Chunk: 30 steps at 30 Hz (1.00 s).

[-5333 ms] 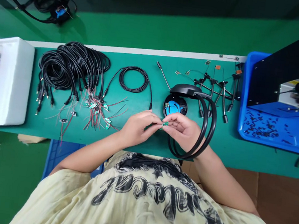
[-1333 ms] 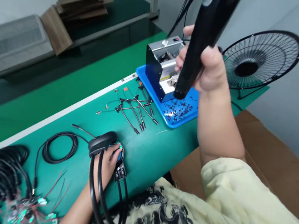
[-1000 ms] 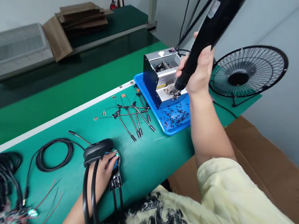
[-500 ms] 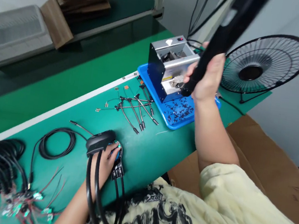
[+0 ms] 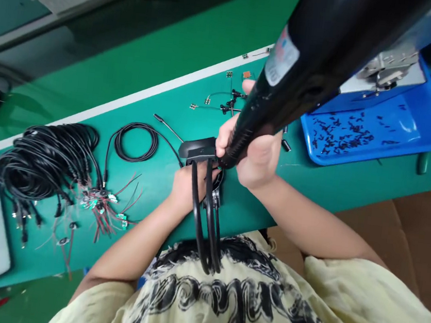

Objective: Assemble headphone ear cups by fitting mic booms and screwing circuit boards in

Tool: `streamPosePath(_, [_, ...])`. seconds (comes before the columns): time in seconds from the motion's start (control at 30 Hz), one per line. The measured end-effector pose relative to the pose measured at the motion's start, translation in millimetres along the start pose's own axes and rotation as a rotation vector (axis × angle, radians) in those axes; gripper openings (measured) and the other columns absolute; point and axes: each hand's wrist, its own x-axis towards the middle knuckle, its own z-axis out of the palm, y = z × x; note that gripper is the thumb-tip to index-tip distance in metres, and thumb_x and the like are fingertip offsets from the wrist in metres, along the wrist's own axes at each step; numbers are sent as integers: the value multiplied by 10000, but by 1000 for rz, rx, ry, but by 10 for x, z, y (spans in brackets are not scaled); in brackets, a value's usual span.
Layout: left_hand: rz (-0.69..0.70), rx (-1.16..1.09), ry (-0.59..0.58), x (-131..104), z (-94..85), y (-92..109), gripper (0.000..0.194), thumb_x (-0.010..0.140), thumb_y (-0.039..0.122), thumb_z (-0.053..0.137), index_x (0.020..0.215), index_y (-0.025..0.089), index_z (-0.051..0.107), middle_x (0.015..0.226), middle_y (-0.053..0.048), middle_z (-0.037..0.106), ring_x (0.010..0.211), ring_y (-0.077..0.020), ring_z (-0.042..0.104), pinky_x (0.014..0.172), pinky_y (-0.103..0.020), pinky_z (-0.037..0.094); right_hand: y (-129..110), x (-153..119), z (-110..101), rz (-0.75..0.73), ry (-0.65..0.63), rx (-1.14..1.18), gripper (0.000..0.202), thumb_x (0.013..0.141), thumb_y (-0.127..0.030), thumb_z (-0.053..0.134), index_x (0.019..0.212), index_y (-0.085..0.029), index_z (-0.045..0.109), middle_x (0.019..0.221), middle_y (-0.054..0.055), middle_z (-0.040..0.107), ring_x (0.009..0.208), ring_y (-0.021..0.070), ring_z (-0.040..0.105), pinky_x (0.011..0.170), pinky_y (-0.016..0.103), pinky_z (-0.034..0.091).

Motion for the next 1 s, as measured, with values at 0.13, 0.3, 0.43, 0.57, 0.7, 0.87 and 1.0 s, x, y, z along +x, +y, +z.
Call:
streamPosePath(0.13, [41,-17,26,13,-9,10,198,929,325,555,1004,218,704,976,-56,728,914,-209,684,808,-314,527,90,-11,61,-50,2,86,762,808,-837,246,1339,-291,250,722,-18,502,551,142,542,559,304,526])
streamPosePath(0.3, [26,16,33,21,-24,39,195,920,312,567,1009,216,712,966,-60,730,879,-214,688,743,-302,518,112,-31,43,24,-25,-52,839,799,-854,152,1395,-271,247,785,19,554,611,161,593,582,324,549])
streamPosePath(0.43, [18,7,25,25,-12,30,195,922,321,566,1007,222,712,974,-59,729,880,-210,688,751,-301,519,153,-35,38,-6,-50,-11,811,812,-840,205,1369,-261,313,762,15,570,600,157,593,580,310,540])
streamPosePath(0.57, [27,16,6,27,-8,7,192,925,308,559,986,202,707,936,-63,726,868,-202,685,763,-292,519,180,-36,31,-1,-55,29,828,774,-865,296,1334,-256,341,746,7,601,636,167,622,630,334,569])
streamPosePath(0.7, [40,27,15,22,-5,-8,185,925,301,563,973,197,708,927,-62,727,875,-204,687,745,-281,513,232,-12,49,-39,-72,83,757,772,-856,345,1251,-272,389,690,-21,571,623,167,619,599,340,563])
streamPosePath(0.87, [21,-16,26,18,9,-7,172,924,308,570,978,214,703,973,-36,731,913,-190,685,834,-288,514,304,37,87,-189,-24,262,584,863,-723,407,1244,-281,375,688,-48,548,547,121,570,529,285,513])
streamPosePath(1.0, [8,7,18,23,-12,27,175,924,303,569,971,204,705,994,-51,730,912,-204,686,801,-296,517,324,27,77,-183,-18,263,579,844,-710,467,1206,-261,417,626,-52,542,540,134,569,516,288,501])
